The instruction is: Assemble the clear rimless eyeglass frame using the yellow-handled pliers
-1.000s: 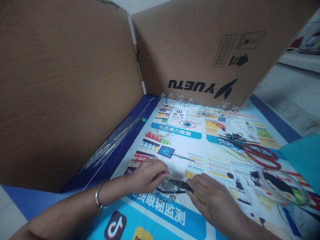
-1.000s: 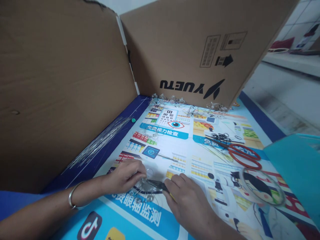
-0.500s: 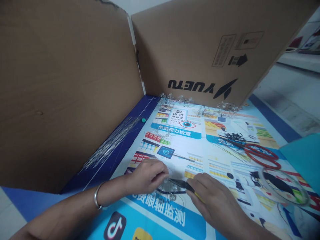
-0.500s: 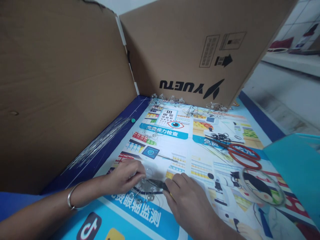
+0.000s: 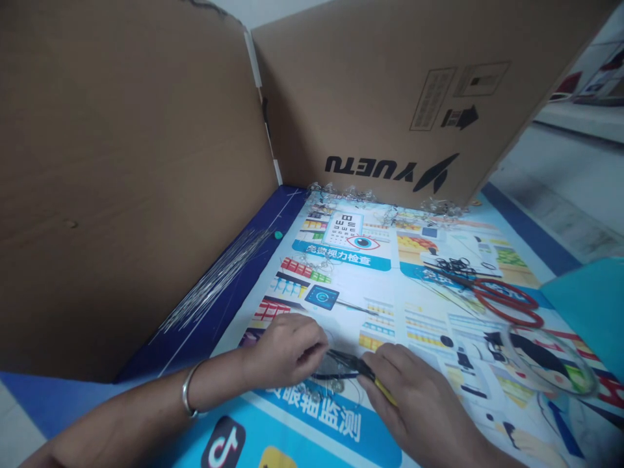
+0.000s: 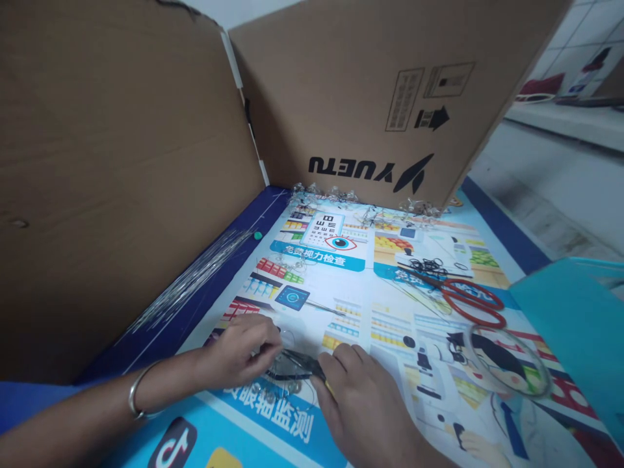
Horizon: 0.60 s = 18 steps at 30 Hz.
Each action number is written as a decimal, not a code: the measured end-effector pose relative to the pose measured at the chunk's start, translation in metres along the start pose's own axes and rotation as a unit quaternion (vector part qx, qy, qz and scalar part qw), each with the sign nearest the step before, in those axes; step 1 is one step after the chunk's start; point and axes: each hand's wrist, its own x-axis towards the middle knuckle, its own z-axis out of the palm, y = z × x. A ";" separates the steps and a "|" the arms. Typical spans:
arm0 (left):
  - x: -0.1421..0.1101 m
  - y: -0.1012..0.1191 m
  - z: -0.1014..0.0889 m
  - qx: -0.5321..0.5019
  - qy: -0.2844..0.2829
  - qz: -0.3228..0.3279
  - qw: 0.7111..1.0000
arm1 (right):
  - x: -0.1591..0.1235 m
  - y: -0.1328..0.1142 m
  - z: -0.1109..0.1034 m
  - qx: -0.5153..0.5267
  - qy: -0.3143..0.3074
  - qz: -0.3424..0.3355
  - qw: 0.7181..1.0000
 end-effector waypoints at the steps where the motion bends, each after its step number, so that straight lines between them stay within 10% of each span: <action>1: 0.000 0.000 0.000 0.004 0.002 0.004 1.000 | 0.000 -0.001 -0.001 -0.005 0.003 -0.001 1.000; 18: -0.002 0.001 0.003 0.048 0.013 0.050 0.998 | 0.001 -0.008 -0.003 -0.060 -0.002 -0.008 0.998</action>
